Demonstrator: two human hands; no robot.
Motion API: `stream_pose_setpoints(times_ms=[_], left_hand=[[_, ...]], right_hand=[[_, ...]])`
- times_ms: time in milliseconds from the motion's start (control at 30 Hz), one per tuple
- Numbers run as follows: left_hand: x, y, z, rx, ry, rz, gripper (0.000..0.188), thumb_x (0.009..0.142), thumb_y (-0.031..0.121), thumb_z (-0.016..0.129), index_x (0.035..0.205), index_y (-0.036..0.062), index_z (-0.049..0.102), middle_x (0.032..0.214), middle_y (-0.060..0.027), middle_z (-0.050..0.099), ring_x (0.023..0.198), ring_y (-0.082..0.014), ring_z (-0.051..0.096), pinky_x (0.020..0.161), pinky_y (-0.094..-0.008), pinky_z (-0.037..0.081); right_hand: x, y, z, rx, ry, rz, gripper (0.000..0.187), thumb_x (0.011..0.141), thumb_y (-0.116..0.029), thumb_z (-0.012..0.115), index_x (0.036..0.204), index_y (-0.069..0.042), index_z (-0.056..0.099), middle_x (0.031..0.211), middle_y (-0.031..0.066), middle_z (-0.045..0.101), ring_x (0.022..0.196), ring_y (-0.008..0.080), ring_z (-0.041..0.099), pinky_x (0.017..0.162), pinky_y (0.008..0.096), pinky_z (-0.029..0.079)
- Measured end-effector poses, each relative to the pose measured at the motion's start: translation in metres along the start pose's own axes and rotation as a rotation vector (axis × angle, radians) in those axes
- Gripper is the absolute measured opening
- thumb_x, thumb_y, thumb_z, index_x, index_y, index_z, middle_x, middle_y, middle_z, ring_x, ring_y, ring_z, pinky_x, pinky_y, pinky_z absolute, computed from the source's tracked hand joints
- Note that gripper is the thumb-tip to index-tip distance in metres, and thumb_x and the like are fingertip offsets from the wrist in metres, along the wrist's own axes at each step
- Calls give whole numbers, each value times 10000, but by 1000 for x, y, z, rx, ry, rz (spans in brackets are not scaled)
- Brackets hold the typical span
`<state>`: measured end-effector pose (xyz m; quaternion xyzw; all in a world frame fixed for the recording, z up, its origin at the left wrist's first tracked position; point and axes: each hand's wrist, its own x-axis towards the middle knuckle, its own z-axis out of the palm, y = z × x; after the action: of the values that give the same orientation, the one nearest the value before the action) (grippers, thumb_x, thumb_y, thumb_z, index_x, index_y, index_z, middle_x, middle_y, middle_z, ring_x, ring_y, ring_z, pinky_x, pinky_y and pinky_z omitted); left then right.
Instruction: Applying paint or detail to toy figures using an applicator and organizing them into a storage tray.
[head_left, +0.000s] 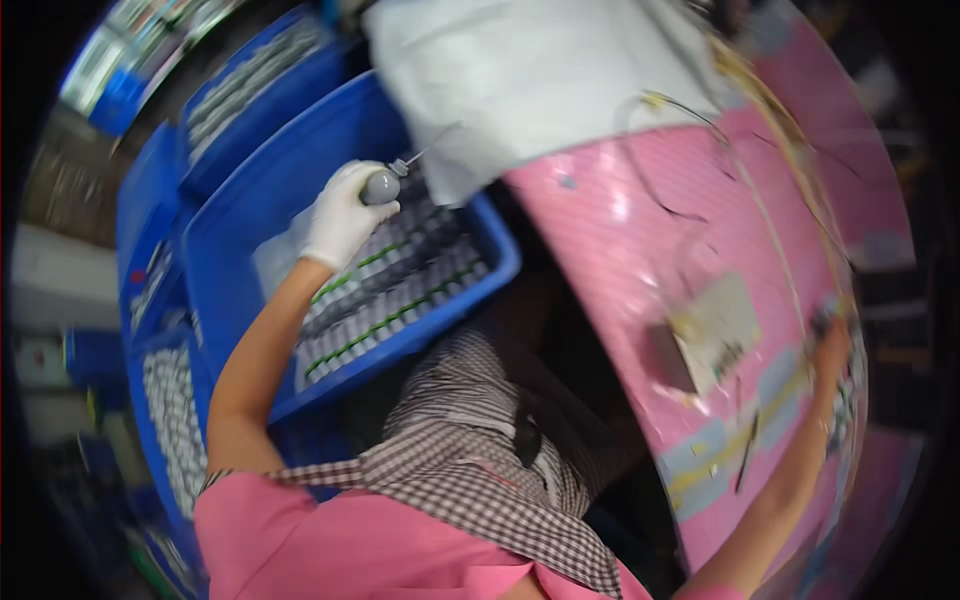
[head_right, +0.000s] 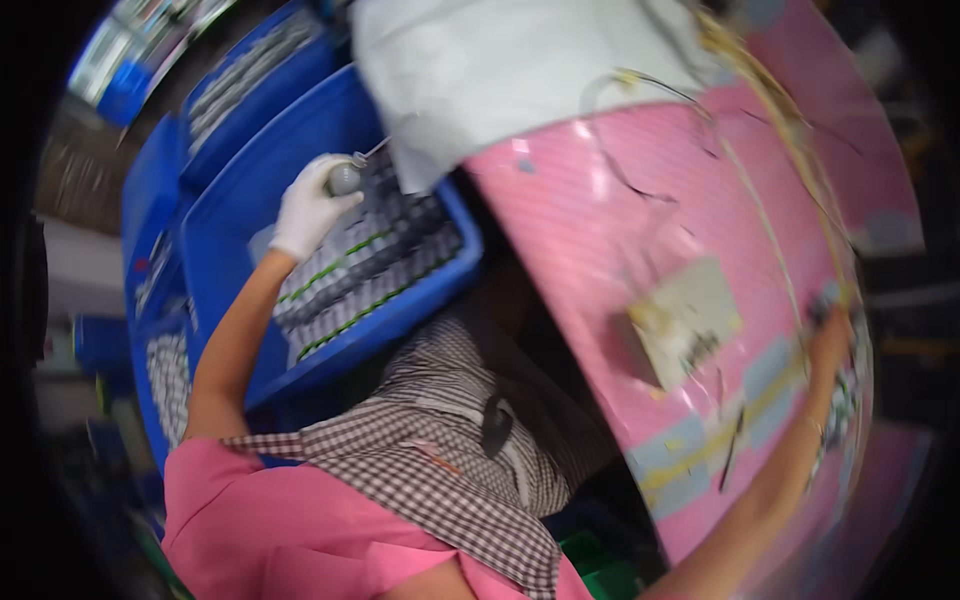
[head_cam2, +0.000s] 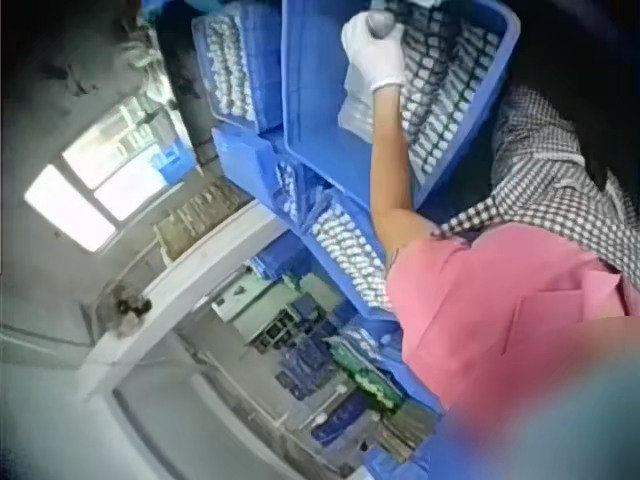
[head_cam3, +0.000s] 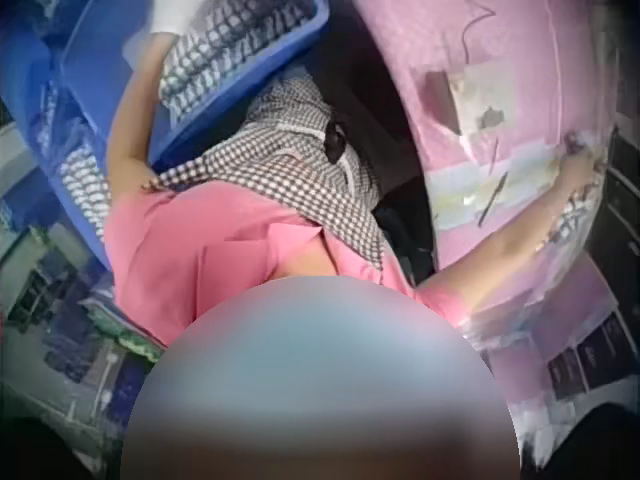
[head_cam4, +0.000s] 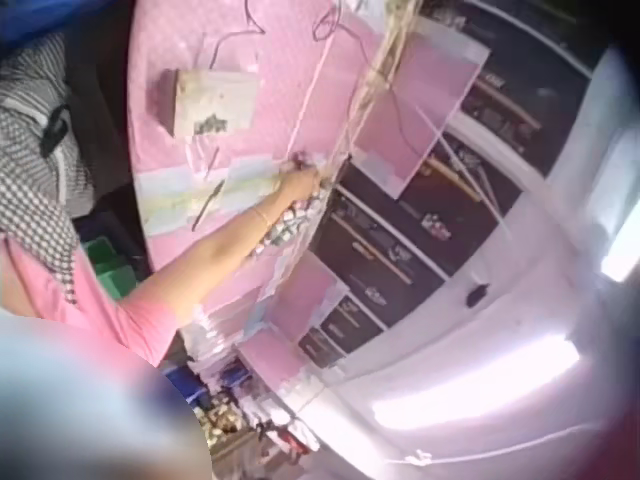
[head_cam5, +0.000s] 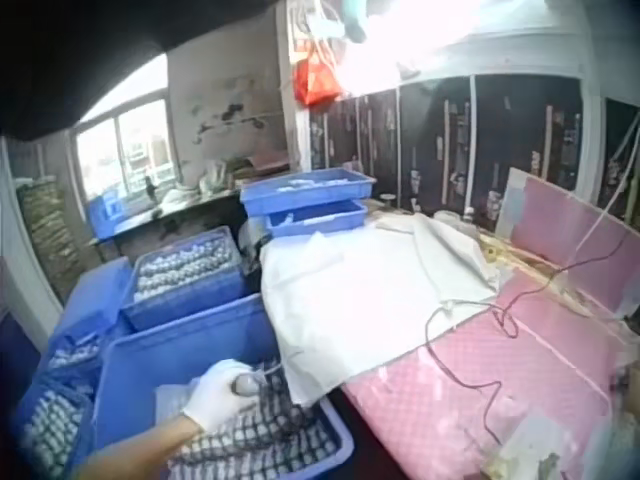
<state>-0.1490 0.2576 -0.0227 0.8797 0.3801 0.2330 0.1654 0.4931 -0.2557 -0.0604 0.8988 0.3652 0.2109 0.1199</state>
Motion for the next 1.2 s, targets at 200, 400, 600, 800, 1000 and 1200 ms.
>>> stream_pose_setpoints(times_ms=[200,400,600,800,1000,1200], left_hand=[[-15,-206,79,715,-231,-9,212,756,134,534,937,220,604,1133,36,572,854,-230,608,698,-356,516],[5,-292,167,608,-205,-9,212,800,139,499,986,180,591,1169,-24,568,804,-253,627,672,-388,522],[14,-302,207,464,-468,-204,275,792,97,503,1061,91,560,1144,-94,585,877,-299,629,713,-415,522],[32,-215,139,136,119,-225,416,804,-8,478,1211,55,533,1270,-178,497,1151,-328,496,1000,-380,376],[16,55,62,-1087,-252,91,456,966,350,412,819,-29,620,703,-93,624,570,-129,576,568,-244,471],[9,223,77,-1639,-1061,-157,402,914,288,551,1202,18,475,1051,-61,572,1013,-156,556,848,-271,458]], right_hand=[[9,4,-15,524,59,52,418,763,-130,643,1135,27,536,1178,152,548,1035,269,559,873,370,441],[2,-42,-101,1434,375,762,486,867,-281,623,1268,-68,449,1100,76,553,962,210,580,770,298,487],[-6,-121,-193,1275,78,831,465,886,-310,599,1265,-87,449,817,-17,500,557,56,409,472,198,328],[-44,-208,-248,1273,21,545,527,832,-101,566,1314,6,385,1011,49,558,799,105,502,660,217,392],[-84,-326,-274,1959,-118,535,451,833,-112,600,1222,-55,379,868,150,625,560,144,582,476,254,508],[-112,-377,-272,2352,-180,386,271,884,-82,561,1109,-52,412,959,229,619,631,172,612,550,277,543]])
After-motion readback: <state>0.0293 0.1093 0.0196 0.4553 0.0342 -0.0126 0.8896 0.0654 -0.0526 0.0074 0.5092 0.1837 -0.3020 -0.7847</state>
